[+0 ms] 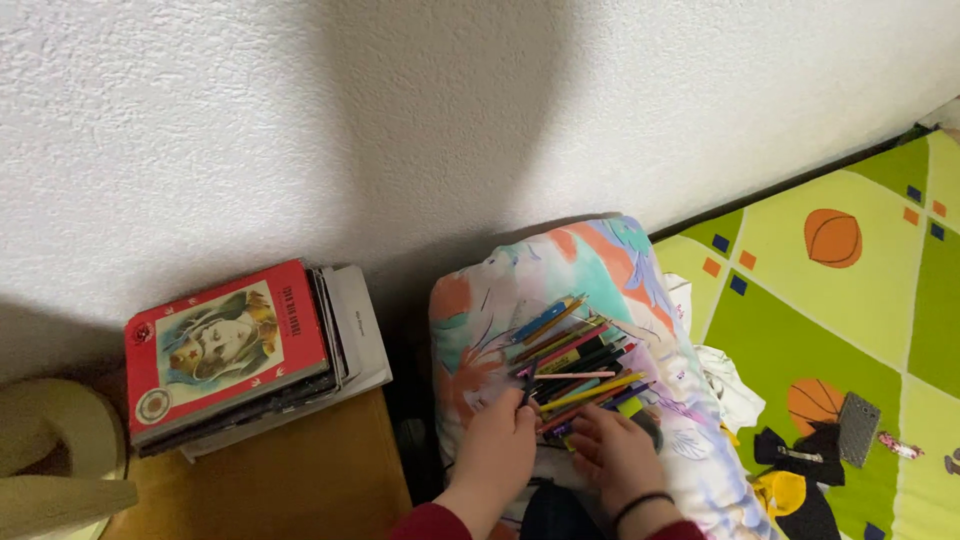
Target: The person organizes stationery items on a desk, picking up a keyboard and placing it on a nearby bed. They then gather various pens, highlighters, and pencils from the desk and arrange them on the bed. Finally, the person picks up a stack of books and moves them to a chair.
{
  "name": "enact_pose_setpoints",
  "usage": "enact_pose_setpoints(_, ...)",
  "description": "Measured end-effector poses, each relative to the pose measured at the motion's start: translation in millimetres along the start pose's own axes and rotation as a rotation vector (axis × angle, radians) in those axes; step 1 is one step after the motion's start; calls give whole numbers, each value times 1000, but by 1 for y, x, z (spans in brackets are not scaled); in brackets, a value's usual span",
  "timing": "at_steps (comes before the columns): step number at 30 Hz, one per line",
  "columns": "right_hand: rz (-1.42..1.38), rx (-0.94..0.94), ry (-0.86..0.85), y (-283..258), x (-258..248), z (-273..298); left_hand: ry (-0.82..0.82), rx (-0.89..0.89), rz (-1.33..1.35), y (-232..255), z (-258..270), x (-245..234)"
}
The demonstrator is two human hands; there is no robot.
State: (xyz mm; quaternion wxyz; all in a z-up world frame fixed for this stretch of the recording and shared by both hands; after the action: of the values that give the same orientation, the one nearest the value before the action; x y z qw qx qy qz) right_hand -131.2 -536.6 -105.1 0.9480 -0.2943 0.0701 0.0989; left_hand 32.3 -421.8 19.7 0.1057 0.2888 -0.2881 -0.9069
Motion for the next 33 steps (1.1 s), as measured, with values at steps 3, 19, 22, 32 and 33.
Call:
enact_pose_setpoints(3, -50, -74, -429, -1, 33, 57, 33, 78, 45, 10, -6, 8)
enact_pose_setpoints(19, 19, -181, -87, 44, -17, -25, -109, -112, 136, -40, 31, 5)
enact_pose_setpoints(22, -149, -141, -59, 34, -20, -40, -196, -223, 60, -82, 43, 1)
enact_pose_setpoints(32, 112, -181, -23, 36, -11, 31, 169, -212, 161, -201, 49, -70)
enact_pose_setpoints(33, 110, -167, -56, 44, -4, 37, 296, -159, 180, -212, 47, -86)
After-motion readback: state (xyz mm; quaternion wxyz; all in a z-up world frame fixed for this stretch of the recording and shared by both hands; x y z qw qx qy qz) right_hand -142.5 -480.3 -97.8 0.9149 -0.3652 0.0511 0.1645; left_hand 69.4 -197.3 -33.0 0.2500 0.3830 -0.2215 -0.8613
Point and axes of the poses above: each hand's wrist, its own z-axis away from the middle knuckle, its own x-axis out of the palm, y = z × x, the point moved 10 cm from there along -z, towards the middle knuckle, and after that the axes turned 9 degrees about y, right-handed, at the moved point
